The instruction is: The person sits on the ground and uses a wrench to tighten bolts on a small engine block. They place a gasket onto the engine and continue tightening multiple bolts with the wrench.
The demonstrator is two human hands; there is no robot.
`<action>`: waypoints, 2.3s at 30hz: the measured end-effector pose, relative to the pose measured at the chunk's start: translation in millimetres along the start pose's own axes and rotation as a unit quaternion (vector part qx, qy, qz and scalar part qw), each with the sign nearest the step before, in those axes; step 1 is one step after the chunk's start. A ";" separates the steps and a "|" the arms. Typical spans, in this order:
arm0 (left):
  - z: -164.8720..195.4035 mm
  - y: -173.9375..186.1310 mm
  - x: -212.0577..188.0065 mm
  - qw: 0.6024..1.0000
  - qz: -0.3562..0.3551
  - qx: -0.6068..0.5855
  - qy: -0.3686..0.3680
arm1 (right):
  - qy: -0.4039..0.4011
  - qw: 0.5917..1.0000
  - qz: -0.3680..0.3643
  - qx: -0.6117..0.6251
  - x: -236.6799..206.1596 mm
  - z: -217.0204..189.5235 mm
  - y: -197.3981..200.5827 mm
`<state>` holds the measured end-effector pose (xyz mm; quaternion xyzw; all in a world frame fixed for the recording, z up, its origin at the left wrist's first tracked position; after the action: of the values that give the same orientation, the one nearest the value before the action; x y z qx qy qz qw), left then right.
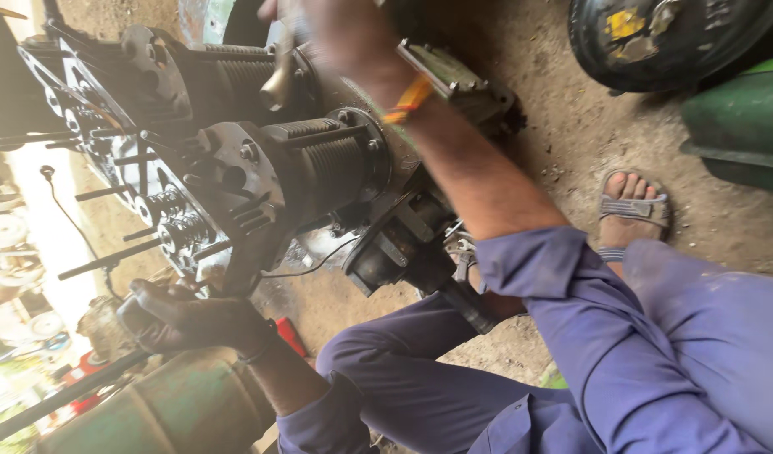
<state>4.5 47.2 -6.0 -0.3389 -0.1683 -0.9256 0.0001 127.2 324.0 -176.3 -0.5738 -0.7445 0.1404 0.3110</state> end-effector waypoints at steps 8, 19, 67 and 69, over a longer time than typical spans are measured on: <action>2.7 -3.0 -0.4 0.998 -0.024 0.024 -0.053 | -0.075 0.996 -0.036 -0.009 -10.5 72.2 -94.7; -6.4 4.0 -1.9 0.995 -0.030 0.048 -0.086 | -0.192 0.979 -0.064 0.013 2.8 38.3 -62.1; 3.4 -1.7 -7.9 0.996 -0.036 0.023 -0.073 | -0.149 0.974 -0.163 -0.045 -12.5 25.3 -47.7; 2.9 -1.6 -7.2 0.996 -0.034 0.025 -0.077 | -0.167 0.968 -0.175 -0.063 -10.5 22.7 -47.2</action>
<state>11.6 48.9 -9.0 -0.4033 -0.2021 -0.8917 -0.0361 78.4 303.2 -170.2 -0.4215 -0.8821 0.1301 0.1655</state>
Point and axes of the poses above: each hand's wrist, its own x-axis towards the middle knuckle, its own y-axis out of the back of the hand, z = x × y, the point moved 1 cm from there along x, towards the middle knuckle, and after that the axes turned 15 degrees about x, right-handed, at the moved point
